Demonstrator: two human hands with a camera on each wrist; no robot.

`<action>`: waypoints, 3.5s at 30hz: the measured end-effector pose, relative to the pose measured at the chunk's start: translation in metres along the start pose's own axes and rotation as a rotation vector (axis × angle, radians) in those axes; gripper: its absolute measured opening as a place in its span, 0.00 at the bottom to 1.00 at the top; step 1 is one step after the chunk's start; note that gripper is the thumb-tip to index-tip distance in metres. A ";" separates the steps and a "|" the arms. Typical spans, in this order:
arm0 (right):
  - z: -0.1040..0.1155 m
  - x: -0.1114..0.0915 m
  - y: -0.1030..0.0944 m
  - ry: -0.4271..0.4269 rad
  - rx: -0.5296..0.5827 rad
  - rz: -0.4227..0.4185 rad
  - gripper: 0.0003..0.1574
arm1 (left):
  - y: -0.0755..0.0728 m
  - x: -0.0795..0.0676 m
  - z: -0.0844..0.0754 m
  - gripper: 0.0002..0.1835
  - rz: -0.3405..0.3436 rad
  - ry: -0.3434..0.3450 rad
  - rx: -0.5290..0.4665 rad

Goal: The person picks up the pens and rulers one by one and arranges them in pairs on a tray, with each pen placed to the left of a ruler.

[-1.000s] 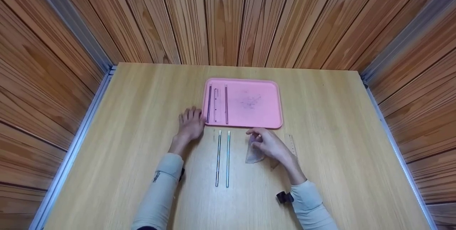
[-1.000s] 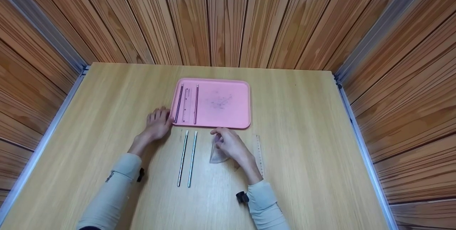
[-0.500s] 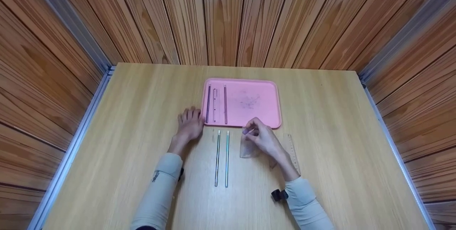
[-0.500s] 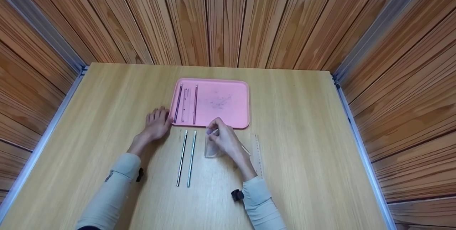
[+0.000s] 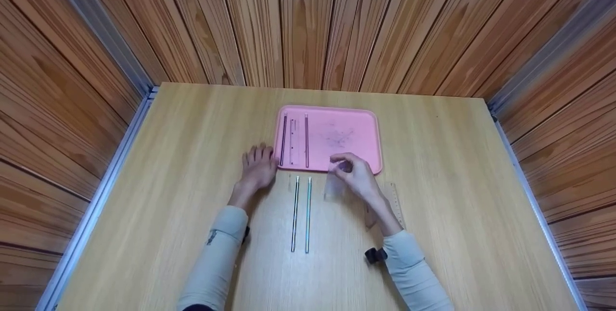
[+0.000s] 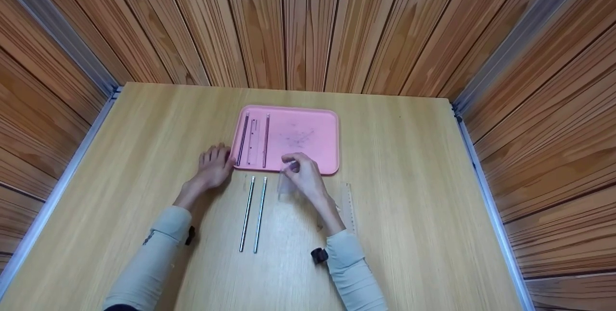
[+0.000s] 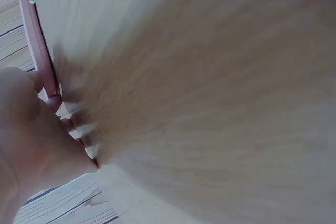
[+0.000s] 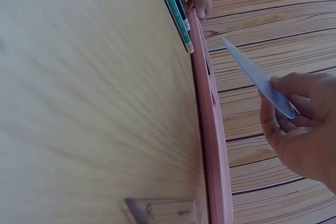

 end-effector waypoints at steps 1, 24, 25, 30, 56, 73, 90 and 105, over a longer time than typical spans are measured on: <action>0.000 0.002 0.000 -0.003 -0.006 -0.001 0.20 | 0.000 0.000 0.000 0.31 0.001 -0.003 0.000; 0.002 0.035 0.007 0.052 -0.041 0.015 0.35 | -0.001 0.001 0.000 0.30 0.004 -0.012 0.011; 0.002 0.036 0.007 0.057 -0.045 0.016 0.35 | -0.001 0.002 0.000 0.30 0.005 -0.013 0.012; 0.000 0.043 0.010 0.052 -0.051 0.031 0.36 | 0.000 0.002 -0.002 0.30 0.010 -0.016 0.026; -0.020 0.084 0.027 0.027 -0.189 0.062 0.39 | 0.001 -0.002 -0.002 0.31 0.005 -0.002 -0.004; -0.030 0.098 0.040 -0.110 -0.323 0.034 0.29 | -0.003 -0.001 -0.001 0.31 -0.002 -0.012 0.005; -0.033 0.088 0.046 -0.033 -0.482 0.113 0.33 | -0.002 0.000 -0.003 0.31 0.003 -0.007 0.020; -0.024 0.078 0.047 -0.107 -0.467 0.007 0.22 | 0.000 -0.003 -0.001 0.31 -0.017 -0.001 0.018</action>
Point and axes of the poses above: each hand's wrist, its own x-axis towards the middle knuckle, its own y-axis out of the palm, z = x × y, the point moved 2 cm from there along x, towards the middle knuckle, and after that the axes turned 5 degrees about x, right-handed, at the moved point
